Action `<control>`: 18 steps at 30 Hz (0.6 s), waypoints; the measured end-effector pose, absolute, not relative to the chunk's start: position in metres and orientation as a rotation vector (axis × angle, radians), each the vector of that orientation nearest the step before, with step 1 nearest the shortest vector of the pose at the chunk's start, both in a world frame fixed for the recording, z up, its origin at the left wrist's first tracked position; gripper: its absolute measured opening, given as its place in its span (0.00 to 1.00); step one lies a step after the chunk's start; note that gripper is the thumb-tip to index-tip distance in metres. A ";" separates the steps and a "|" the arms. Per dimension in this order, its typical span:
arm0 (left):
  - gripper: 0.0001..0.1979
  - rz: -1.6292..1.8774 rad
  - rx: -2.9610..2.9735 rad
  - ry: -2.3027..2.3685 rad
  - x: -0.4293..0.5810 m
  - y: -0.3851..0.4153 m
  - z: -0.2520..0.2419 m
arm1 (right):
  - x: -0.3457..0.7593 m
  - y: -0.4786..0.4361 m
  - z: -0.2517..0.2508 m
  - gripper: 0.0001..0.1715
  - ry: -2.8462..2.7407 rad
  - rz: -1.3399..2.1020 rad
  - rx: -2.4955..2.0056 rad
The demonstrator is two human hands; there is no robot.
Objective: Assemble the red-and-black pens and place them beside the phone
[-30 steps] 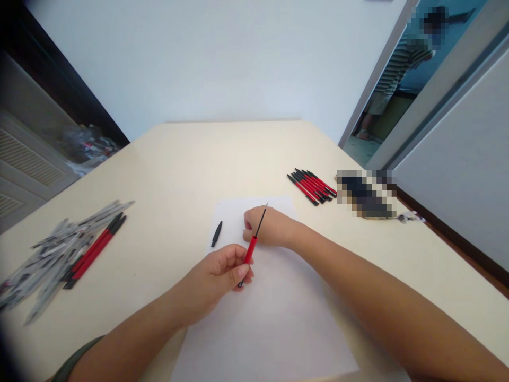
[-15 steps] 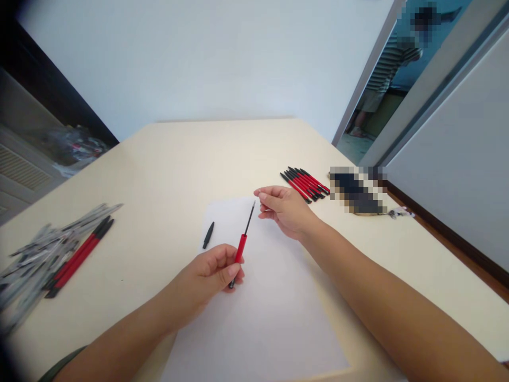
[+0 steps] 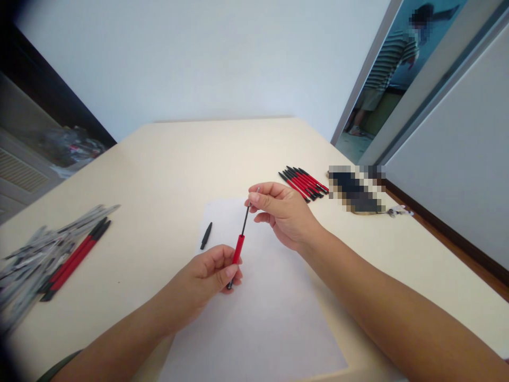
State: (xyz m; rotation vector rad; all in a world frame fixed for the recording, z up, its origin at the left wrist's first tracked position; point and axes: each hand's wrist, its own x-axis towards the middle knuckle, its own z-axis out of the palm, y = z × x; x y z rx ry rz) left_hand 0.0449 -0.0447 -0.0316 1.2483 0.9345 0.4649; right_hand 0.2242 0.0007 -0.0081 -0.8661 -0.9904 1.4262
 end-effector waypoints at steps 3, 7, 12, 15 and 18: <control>0.06 0.467 1.255 0.931 0.045 -0.045 -0.033 | 0.227 0.002 -0.006 0.07 -0.952 1.375 -0.854; 0.05 0.470 1.259 0.924 0.046 -0.045 -0.033 | 0.229 0.003 -0.003 0.07 -0.908 1.319 -0.835; 0.06 0.470 1.256 0.915 0.045 -0.044 -0.033 | 0.224 0.001 -0.006 0.08 -0.979 1.356 -0.862; 0.06 0.473 1.253 0.914 0.044 -0.044 -0.035 | 0.222 0.000 -0.008 0.08 -1.005 1.371 -0.874; 0.06 0.469 1.248 0.919 0.044 -0.044 -0.036 | 0.222 0.001 -0.009 0.07 -1.011 1.380 -0.879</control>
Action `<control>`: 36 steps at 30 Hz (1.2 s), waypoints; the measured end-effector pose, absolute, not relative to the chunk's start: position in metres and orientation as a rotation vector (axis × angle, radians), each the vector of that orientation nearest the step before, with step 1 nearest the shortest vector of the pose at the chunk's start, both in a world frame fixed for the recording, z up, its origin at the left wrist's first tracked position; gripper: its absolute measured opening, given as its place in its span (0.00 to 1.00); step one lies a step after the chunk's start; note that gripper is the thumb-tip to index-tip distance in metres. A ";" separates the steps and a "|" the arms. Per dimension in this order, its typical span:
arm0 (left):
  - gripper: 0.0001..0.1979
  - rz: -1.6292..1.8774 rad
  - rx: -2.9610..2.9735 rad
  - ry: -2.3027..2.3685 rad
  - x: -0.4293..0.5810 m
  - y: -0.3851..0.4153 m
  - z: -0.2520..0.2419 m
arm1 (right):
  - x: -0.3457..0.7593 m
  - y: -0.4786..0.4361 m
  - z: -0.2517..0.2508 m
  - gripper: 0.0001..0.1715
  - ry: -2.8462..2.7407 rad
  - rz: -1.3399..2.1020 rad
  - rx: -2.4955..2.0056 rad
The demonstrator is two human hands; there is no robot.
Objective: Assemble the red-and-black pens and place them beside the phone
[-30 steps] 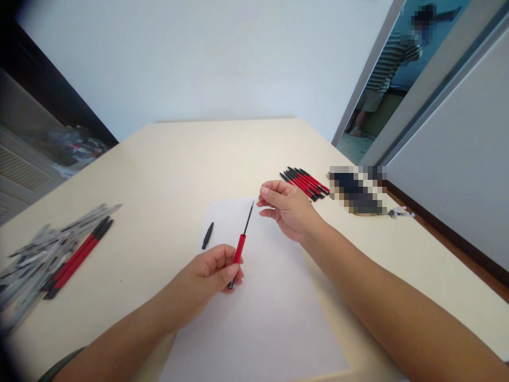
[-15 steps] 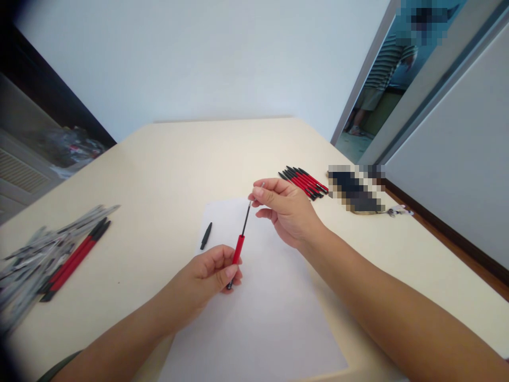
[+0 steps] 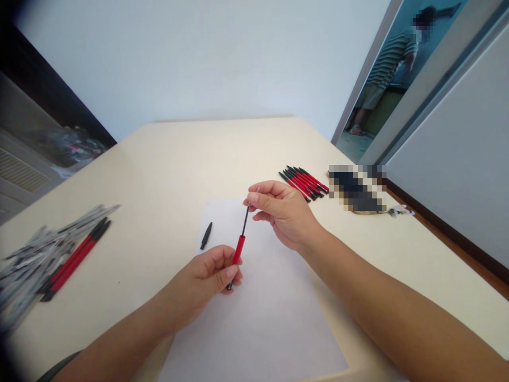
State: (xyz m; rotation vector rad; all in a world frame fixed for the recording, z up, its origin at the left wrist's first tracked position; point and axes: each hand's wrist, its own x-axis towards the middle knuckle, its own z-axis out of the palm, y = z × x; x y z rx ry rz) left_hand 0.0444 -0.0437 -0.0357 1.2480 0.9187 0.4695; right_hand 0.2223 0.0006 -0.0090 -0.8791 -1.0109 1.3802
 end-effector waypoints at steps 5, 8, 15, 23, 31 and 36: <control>0.06 0.464 1.253 0.923 0.045 -0.044 -0.033 | 0.225 0.001 -0.006 0.07 -0.981 1.377 -0.869; 0.06 0.464 1.255 0.930 0.045 -0.044 -0.033 | 0.226 0.002 -0.003 0.08 -0.962 1.374 -0.858; 0.06 0.483 1.255 0.913 0.044 -0.044 -0.033 | 0.225 0.000 -0.002 0.08 -0.976 1.386 -0.868; 0.06 0.474 1.260 0.916 0.045 -0.044 -0.032 | 0.224 -0.001 -0.005 0.07 -1.030 1.422 -0.872; 0.07 0.516 1.231 0.936 0.045 -0.045 -0.031 | 0.223 -0.004 -0.005 0.06 -1.139 1.496 -0.908; 0.05 0.594 1.275 0.887 0.045 -0.044 -0.031 | 0.220 -0.006 -0.007 0.05 -1.200 1.556 -0.902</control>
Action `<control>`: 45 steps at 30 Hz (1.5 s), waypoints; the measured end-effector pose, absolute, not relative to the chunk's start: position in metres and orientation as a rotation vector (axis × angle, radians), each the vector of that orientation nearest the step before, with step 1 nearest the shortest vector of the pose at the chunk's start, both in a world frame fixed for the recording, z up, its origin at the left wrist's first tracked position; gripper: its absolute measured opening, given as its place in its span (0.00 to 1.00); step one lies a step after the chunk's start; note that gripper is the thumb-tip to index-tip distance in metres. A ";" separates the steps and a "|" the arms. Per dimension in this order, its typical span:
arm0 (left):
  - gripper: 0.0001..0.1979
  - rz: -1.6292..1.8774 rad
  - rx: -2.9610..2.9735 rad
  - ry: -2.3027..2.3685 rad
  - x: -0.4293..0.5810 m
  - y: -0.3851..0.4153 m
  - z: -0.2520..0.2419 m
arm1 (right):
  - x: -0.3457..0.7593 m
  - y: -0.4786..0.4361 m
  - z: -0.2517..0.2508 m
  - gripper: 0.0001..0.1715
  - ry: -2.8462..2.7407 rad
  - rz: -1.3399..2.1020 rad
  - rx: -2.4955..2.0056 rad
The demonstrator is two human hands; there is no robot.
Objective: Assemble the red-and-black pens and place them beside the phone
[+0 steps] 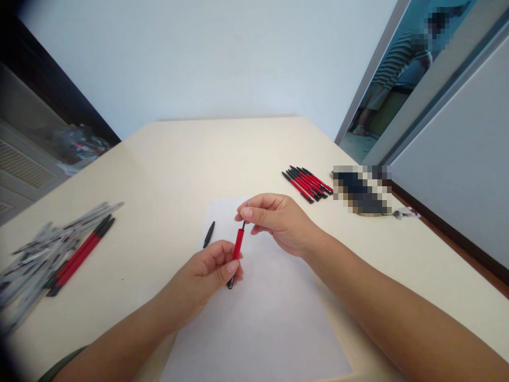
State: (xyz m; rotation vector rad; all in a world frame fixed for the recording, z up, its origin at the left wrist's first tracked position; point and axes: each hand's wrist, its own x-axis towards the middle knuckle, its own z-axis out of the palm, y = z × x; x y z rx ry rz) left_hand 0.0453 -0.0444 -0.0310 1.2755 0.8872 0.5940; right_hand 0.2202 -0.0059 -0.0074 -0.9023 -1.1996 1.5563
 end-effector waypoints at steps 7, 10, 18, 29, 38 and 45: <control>0.08 0.619 1.221 0.822 0.046 -0.046 -0.032 | 0.216 -0.010 -0.010 0.04 -1.296 1.514 -0.874; 0.07 0.631 1.209 0.799 0.047 -0.048 -0.030 | 0.224 -0.007 -0.007 0.15 -1.379 1.553 -0.834; 0.05 0.644 1.237 0.720 0.045 -0.050 -0.026 | 0.224 0.037 -0.015 0.16 -1.950 0.913 -1.092; 0.06 0.607 1.212 0.720 0.049 -0.050 -0.029 | 0.168 0.056 -0.031 0.08 -2.782 0.322 -0.774; 0.05 0.684 1.249 0.762 0.045 -0.044 -0.027 | 0.197 0.046 -0.023 0.06 -2.317 0.573 -1.059; 0.06 0.712 1.321 0.906 0.039 -0.036 -0.035 | 0.245 0.036 0.011 0.10 -1.365 0.928 -0.989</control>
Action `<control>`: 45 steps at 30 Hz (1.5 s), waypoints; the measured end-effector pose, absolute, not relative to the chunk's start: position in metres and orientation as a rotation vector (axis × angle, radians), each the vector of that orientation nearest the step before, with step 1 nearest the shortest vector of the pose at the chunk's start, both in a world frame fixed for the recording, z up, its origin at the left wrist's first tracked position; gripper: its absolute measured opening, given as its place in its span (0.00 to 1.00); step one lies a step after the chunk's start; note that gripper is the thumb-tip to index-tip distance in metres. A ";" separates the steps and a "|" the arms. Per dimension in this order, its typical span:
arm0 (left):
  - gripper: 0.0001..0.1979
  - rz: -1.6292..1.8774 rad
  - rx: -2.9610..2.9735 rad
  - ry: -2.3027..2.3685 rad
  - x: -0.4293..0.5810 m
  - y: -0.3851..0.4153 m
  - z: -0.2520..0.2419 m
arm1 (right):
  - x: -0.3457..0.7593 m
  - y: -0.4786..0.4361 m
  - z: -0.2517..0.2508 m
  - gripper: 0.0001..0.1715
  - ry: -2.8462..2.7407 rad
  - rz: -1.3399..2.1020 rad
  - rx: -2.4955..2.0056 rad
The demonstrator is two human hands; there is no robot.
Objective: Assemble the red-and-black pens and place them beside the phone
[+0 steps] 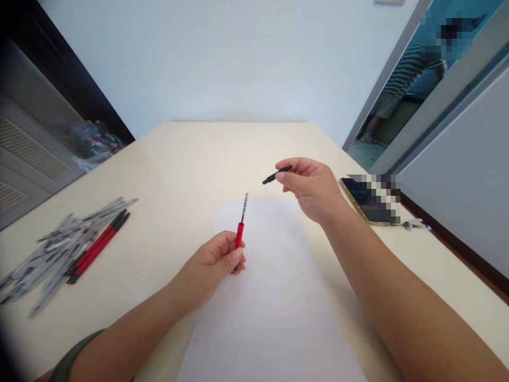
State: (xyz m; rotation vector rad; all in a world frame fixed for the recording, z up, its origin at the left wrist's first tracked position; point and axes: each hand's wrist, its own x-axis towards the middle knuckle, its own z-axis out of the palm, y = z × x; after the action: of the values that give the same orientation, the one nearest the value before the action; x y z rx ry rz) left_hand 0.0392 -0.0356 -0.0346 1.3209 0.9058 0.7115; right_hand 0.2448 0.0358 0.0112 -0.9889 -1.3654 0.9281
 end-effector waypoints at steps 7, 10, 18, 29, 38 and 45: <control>0.08 0.697 1.452 0.992 0.037 -0.038 -0.045 | 0.235 0.019 0.029 0.08 -1.348 1.012 -0.827; 0.08 0.690 1.459 0.999 0.036 -0.037 -0.045 | 0.231 0.016 0.030 0.09 -1.384 0.992 -0.824; 0.08 0.680 1.457 1.005 0.036 -0.037 -0.046 | 0.230 0.014 0.030 0.09 -1.429 0.990 -0.820; 0.07 0.674 1.464 0.994 0.037 -0.038 -0.041 | 0.229 0.011 0.030 0.08 -1.484 1.026 -0.834; 0.10 0.733 1.470 1.053 0.039 -0.039 -0.040 | 0.220 0.008 0.022 0.07 -1.626 1.240 -0.858; 0.10 0.768 1.411 1.061 0.040 -0.039 -0.036 | 0.221 0.010 0.013 0.06 -1.543 1.319 -0.837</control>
State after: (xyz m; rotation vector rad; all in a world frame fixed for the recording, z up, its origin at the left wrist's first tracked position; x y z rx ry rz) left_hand 0.0401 -0.0391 -0.0356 1.4110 1.0615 0.7676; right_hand 0.2209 0.0103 0.0127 -0.8372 -1.5425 1.3189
